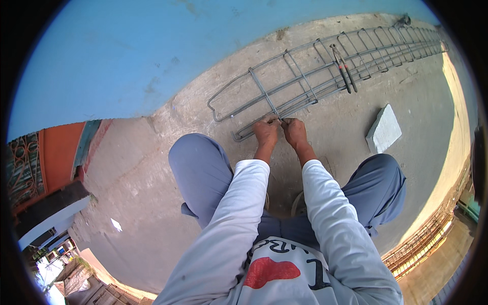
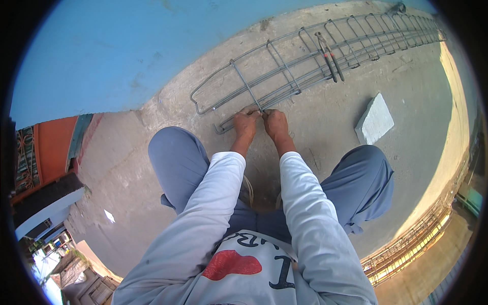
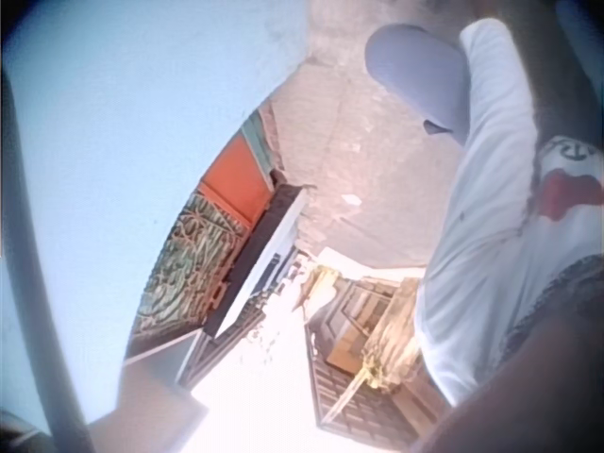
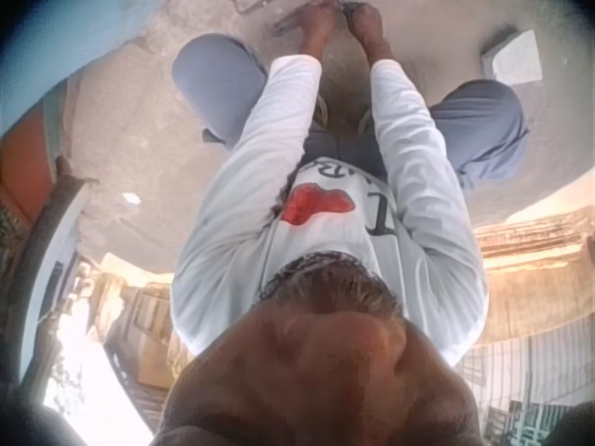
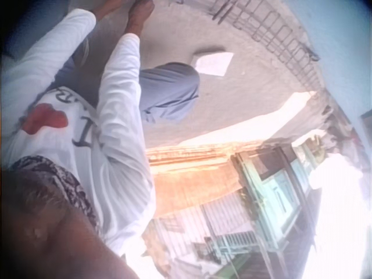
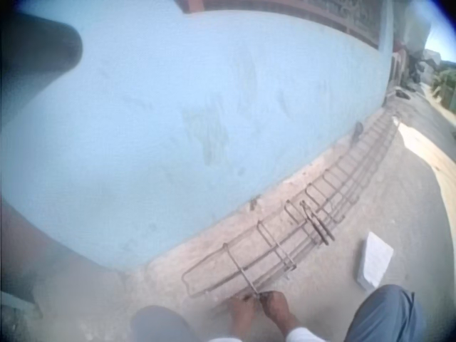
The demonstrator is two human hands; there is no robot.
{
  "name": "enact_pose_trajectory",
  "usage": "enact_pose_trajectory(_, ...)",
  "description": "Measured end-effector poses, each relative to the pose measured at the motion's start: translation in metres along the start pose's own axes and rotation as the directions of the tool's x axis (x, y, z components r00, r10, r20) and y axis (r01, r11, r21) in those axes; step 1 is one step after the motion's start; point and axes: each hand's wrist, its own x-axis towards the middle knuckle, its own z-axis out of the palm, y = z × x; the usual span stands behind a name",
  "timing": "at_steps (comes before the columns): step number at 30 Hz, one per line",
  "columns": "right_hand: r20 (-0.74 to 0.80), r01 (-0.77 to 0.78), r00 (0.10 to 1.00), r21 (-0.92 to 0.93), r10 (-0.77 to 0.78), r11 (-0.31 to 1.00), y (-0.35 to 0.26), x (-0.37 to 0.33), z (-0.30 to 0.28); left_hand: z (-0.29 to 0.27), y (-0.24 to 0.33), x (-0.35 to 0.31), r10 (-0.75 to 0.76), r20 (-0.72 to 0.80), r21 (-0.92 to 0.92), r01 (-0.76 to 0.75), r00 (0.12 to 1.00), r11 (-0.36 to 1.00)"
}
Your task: The person sits on a concrete floor and uses pliers to twist wire ties around the intersections of a rectangular metal mesh frame. They work systematically along the length of the mesh, securing the grid structure. The person briefly stands to sweep the floor with a broom before returning to the task.
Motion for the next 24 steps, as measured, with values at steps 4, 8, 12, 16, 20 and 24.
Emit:
enact_pose_trajectory(4, 0.011, 0.017, 1.0, -0.014, -0.017, 1.0, -0.007, 0.003, 0.004, -0.002, -0.021, 0.0, 0.408, -0.058, 0.303, -0.373, 0.911, 0.877)
enact_pose_trajectory(8, 0.07, 0.013, 0.998, -0.075, -0.008, 0.997, -0.003, 0.002, 0.0, -0.002, -0.027, 0.0, 0.556, -0.052, 0.348, -0.506, 0.83, 0.789)
enact_pose_trajectory(12, 0.201, 0.073, 0.98, -0.297, -0.013, 0.952, 0.004, 0.006, -0.003, -0.004, -0.028, 0.0, 0.538, -0.111, 0.284, -0.492, 0.835, 0.823)
enact_pose_trajectory(16, 0.551, 0.326, 0.834, -0.531, 0.027, 0.782, 0.018, 0.035, -0.025, 0.002, -0.02, -0.002, 0.429, -0.146, 0.072, -0.423, 0.892, 0.903)
enact_pose_trajectory(20, 0.642, 0.406, 0.767, -0.487, 0.002, 0.773, -0.032, 0.039, -0.037, -0.007, -0.032, 0.0, 0.506, -0.176, 0.144, -0.487, 0.844, 0.862)
enact_pose_trajectory(24, 0.68, 0.493, 0.732, -0.48, -0.049, 0.726, -0.08, 0.056, -0.059, 0.003, -0.023, -0.002, 0.454, -0.19, 0.122, -0.438, 0.871, 0.891)
